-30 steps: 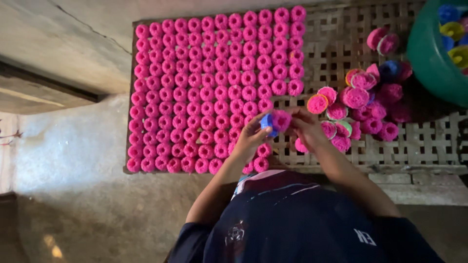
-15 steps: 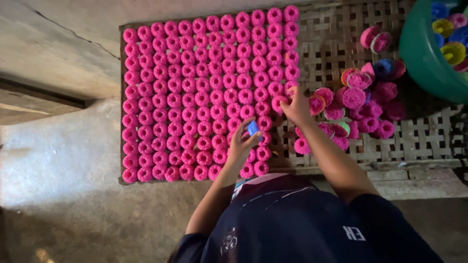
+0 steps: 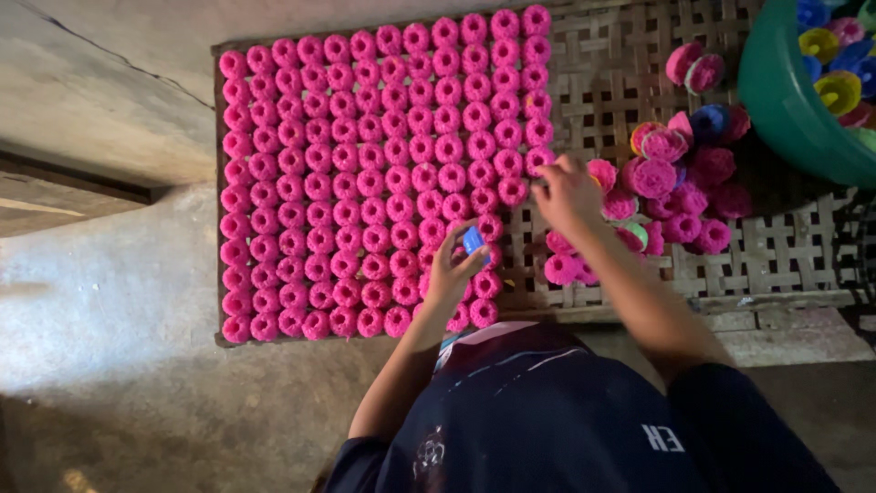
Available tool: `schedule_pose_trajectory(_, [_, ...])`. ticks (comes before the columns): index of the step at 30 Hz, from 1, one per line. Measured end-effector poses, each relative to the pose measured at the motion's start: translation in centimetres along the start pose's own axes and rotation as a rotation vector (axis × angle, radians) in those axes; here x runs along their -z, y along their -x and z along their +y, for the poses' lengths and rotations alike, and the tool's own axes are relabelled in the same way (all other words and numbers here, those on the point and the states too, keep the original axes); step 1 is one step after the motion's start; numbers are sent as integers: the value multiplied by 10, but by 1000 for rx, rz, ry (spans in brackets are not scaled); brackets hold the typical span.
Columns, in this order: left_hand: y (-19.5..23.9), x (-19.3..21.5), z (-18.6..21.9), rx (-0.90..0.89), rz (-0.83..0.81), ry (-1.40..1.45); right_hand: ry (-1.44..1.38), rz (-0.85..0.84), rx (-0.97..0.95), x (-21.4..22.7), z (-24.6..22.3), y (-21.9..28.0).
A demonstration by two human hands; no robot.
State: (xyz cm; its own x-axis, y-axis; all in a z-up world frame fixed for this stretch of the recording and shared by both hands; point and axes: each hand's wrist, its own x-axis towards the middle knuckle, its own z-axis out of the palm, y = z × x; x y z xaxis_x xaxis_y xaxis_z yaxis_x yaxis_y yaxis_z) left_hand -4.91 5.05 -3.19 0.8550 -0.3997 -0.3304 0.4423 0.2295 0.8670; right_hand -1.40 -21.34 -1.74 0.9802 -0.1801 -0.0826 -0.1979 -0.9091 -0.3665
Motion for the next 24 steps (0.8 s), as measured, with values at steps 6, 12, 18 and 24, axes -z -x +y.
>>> schedule_pose_trajectory(6, [-16, -10, -17, 127, 13, 112, 382, -43, 344, 51, 42, 11])
schedule_pose_trajectory(12, [-22, -33, -21, 189, -199, 600, -690, -145, 237, 94, 19, 47])
schedule_pose_trajectory(18, [-20, -44, -16, 367, -301, 641, -1031, -421, 425, 99, -25, 90])
schedule_pose_trajectory(24, [-8, -34, -5, 204, -414, 701, -1690, -372, 188, 90, -17, 94])
